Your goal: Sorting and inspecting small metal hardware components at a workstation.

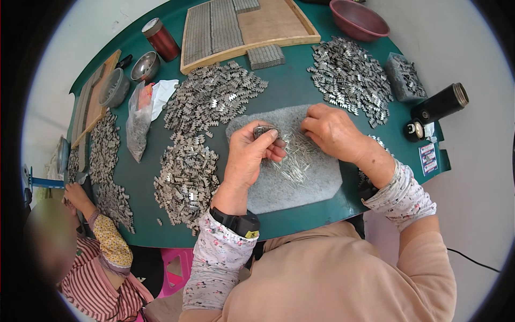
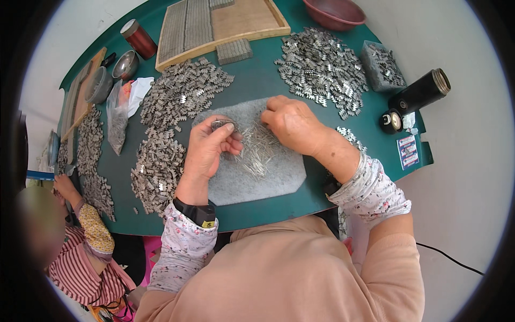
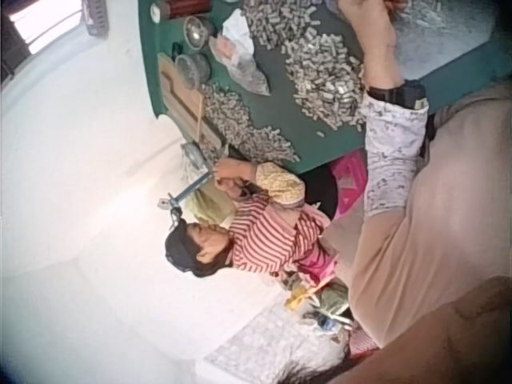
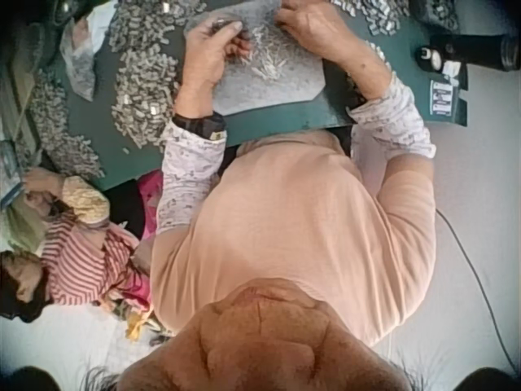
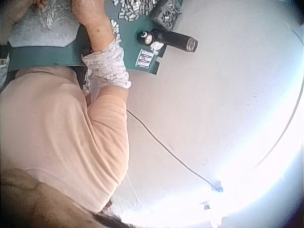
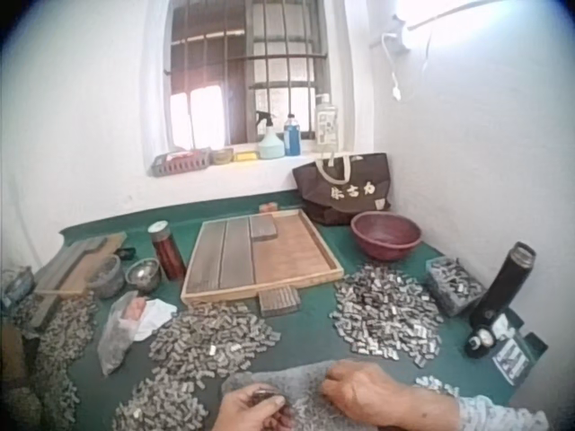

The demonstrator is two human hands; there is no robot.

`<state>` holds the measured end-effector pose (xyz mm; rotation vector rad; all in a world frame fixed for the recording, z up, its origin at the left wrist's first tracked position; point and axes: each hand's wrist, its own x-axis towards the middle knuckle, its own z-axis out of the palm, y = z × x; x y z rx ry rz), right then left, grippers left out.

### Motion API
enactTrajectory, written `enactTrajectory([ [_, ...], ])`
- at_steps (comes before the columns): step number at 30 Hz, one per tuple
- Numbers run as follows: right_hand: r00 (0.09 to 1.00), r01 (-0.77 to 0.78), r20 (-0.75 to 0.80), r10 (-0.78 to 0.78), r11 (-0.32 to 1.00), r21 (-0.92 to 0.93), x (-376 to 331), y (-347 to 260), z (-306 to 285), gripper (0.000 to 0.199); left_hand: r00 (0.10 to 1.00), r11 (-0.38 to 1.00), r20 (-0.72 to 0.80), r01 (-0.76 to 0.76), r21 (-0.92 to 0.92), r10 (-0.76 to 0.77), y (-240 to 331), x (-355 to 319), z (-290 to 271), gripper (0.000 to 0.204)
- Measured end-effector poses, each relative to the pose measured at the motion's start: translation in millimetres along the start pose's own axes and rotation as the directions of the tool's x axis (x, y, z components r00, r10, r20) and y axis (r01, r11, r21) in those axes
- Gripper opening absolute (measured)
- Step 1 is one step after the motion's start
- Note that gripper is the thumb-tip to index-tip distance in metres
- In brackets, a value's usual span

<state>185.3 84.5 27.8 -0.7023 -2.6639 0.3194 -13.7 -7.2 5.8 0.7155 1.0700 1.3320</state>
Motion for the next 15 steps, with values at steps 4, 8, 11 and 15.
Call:
enactTrajectory([
  [4, 0.99, 0.121, 0.082, -0.111, 0.985, -0.126, 1, 2, 5, 0.008, 1.0, 1.0, -0.002, 0.007, 0.027, -0.007, 0, 0, 1, 0.015],
  [8, 0.984, 0.178, 0.033, -0.175, 0.969, -0.17, -2, 2, 8, 0.013, 1.0, 0.999, 0.019, -0.001, 0.047, 0.001, -1, 0, 1, 0.015],
  [11, 0.998, 0.067, 0.003, -0.068, 0.992, -0.111, -4, 2, 5, 0.012, 0.999, 0.996, 0.035, -0.023, 0.085, 0.02, -1, 0, 3, 0.016],
  [15, 0.995, 0.001, -0.097, 0.023, 0.971, 0.24, 1, -13, -7, 0.012, 0.997, 0.991, 0.062, -0.051, 0.124, 0.044, -1, 0, 6, 0.016],
])
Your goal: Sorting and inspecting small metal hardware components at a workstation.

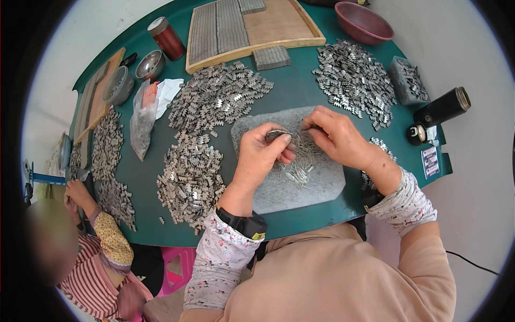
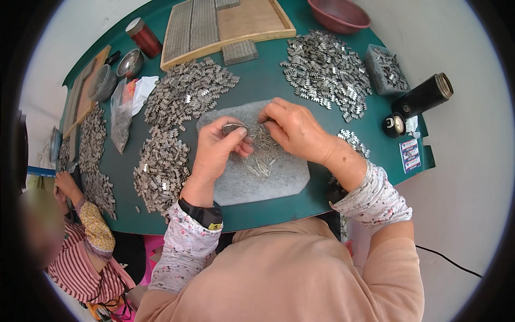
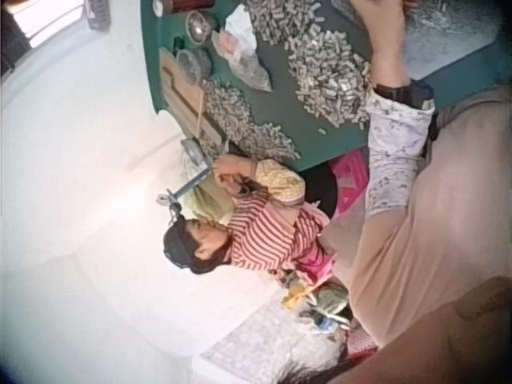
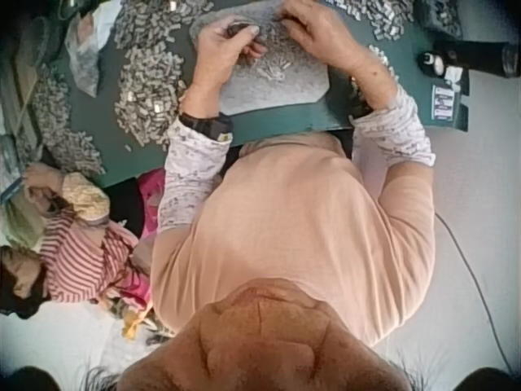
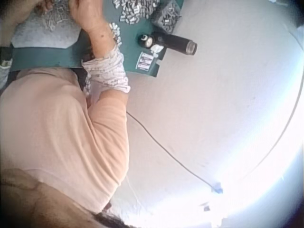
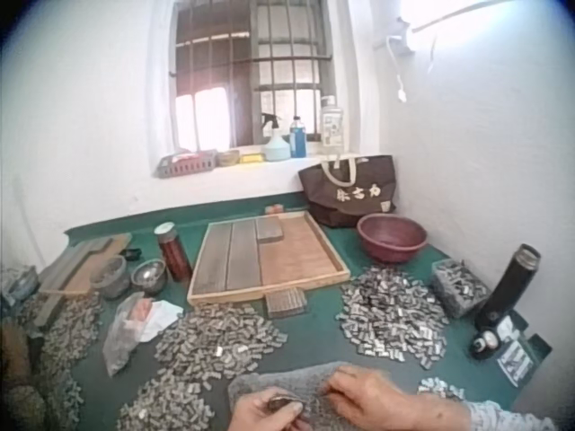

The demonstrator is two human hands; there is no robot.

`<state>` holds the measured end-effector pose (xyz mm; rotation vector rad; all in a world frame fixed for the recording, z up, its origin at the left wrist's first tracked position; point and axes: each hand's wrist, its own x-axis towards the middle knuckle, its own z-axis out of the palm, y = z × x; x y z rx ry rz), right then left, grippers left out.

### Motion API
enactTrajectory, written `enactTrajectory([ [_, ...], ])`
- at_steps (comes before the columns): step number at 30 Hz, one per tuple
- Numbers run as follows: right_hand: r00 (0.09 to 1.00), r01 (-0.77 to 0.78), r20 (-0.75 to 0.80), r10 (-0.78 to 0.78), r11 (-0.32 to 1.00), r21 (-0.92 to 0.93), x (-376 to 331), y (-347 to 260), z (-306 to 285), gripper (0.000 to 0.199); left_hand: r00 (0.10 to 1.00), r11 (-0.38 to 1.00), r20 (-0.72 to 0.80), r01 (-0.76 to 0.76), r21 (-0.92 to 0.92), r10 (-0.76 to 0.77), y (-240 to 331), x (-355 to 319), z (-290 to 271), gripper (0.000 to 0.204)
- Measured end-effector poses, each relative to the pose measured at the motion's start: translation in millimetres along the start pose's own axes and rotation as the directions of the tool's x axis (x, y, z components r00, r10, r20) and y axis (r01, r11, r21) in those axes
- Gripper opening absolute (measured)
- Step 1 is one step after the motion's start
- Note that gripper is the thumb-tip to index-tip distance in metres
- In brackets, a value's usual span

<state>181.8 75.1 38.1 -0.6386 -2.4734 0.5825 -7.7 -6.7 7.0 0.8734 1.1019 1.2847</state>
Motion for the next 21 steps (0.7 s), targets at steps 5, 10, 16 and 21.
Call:
enactTrajectory([
  [5, 0.996, -0.083, 0.006, 0.087, 0.924, 0.373, 10, -11, 2, 0.016, 0.995, 0.993, 0.054, -0.093, 0.074, 0.089, -2, -1, 2, 0.013],
  [10, 0.981, -0.19, 0.065, 0.18, 0.868, 0.459, 9, -13, 5, 0.015, 0.994, 0.992, 0.055, -0.1, 0.082, 0.095, -2, -4, 3, 0.012],
  [16, 0.98, -0.199, 0.067, 0.189, 0.871, 0.448, 9, -10, 7, 0.017, 0.994, 0.99, 0.063, -0.096, 0.101, 0.09, -3, -3, 3, 0.011],
  [21, 0.984, -0.177, 0.061, 0.167, 0.89, 0.42, 11, -13, 5, 0.016, 0.994, 0.988, 0.049, -0.1, 0.12, 0.095, -4, -4, 6, 0.011],
])
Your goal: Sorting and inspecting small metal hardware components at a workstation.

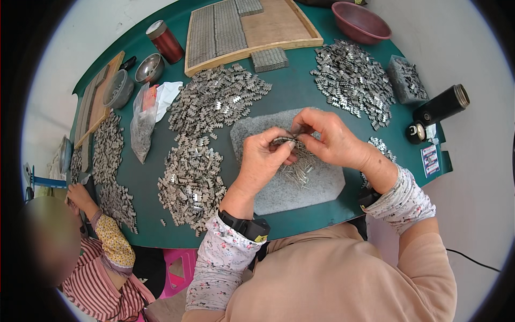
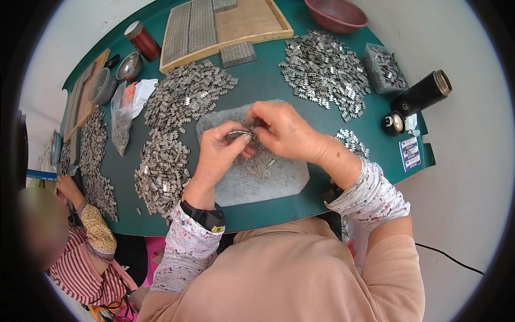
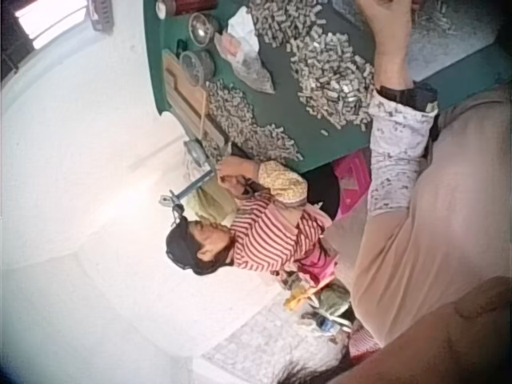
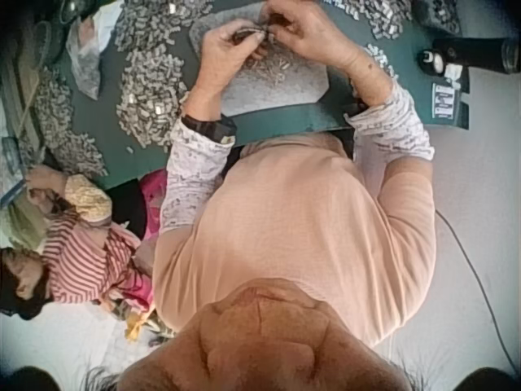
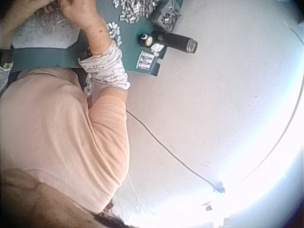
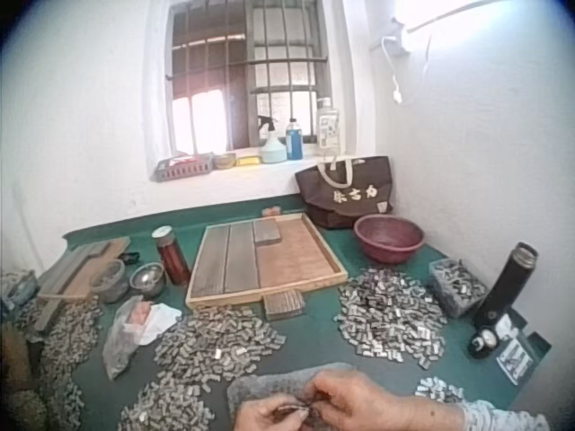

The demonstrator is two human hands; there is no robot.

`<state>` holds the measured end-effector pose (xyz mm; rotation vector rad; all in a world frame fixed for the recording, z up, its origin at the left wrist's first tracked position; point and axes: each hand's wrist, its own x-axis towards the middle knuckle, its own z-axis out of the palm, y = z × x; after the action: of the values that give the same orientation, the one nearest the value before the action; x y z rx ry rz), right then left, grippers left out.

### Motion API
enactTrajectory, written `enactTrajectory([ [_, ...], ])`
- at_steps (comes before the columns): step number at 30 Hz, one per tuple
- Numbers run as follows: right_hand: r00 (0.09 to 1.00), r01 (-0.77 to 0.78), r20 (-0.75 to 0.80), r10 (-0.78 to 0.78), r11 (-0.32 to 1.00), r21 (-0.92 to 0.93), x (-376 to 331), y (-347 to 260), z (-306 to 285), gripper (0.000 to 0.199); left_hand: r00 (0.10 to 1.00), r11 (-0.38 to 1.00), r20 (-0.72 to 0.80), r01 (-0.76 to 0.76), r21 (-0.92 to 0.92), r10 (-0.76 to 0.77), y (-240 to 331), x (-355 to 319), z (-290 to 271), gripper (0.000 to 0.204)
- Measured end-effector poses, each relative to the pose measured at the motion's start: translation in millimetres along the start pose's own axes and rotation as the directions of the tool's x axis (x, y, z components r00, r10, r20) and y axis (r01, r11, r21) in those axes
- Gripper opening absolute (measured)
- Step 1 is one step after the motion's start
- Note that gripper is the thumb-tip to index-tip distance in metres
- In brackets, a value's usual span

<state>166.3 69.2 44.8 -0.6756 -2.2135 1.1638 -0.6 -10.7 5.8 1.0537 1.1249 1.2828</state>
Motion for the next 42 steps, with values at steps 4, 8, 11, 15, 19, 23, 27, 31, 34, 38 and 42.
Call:
enactTrajectory([
  [4, 0.958, 0.286, 0.063, -0.28, 0.915, -0.283, 2, -4, 1, 0.021, 0.995, 0.988, -0.062, -0.07, 0.135, 0.079, -5, 1, 2, 0.004],
  [8, 0.926, 0.377, 0.192, -0.324, 0.809, -0.452, 4, -10, 6, 0.026, 0.949, 0.878, -0.026, -0.279, 0.389, 0.313, -16, 3, 0, 0.003],
  [11, 0.951, 0.308, 0.088, -0.296, 0.897, -0.316, 2, -3, 10, 0.025, 0.971, 0.907, -0.037, -0.209, 0.365, 0.238, -11, 0, -1, 0.003],
  [15, 0.976, 0.163, -0.099, -0.193, 0.953, -0.255, -4, 1, 16, 0.028, 0.998, 0.998, -0.038, 0.057, 0.007, -0.057, 7, -2, -2, 0.012],
  [19, 0.937, 0.257, -0.121, -0.327, 0.882, -0.395, -10, -7, 24, 0.036, 0.996, 0.987, -0.029, 0.077, -0.14, -0.082, 5, -1, -7, 0.014],
  [23, 0.901, 0.303, -0.127, -0.414, 0.812, -0.498, -9, -5, 26, 0.044, 0.993, 0.952, -0.067, 0.069, -0.297, -0.093, 1, 0, -6, 0.016],
  [27, 0.884, 0.35, -0.092, -0.458, 0.779, -0.52, -4, -3, 21, 0.046, 0.992, 0.938, -0.009, 0.114, -0.328, -0.124, 2, -1, -11, 0.017],
  [31, 0.879, 0.377, -0.07, -0.471, 0.778, -0.503, -4, -5, 19, 0.042, 0.984, 0.906, 0.038, 0.174, -0.385, -0.173, 9, -3, -11, 0.017],
  [34, 0.928, 0.289, -0.093, -0.361, 0.854, -0.433, -5, -7, 20, 0.038, 0.977, 0.906, 0.026, 0.206, -0.37, -0.211, 7, -3, -9, 0.013],
  [38, 0.945, 0.224, -0.132, -0.298, 0.889, -0.4, -9, -3, 24, 0.032, 0.984, 0.93, -0.01, 0.164, -0.328, -0.177, 8, -2, -8, 0.013],
  [42, 0.942, 0.215, -0.162, -0.294, 0.9, -0.38, -8, -2, 25, 0.033, 0.992, 0.957, -0.049, 0.1, -0.272, -0.117, 5, -2, -7, 0.014],
])
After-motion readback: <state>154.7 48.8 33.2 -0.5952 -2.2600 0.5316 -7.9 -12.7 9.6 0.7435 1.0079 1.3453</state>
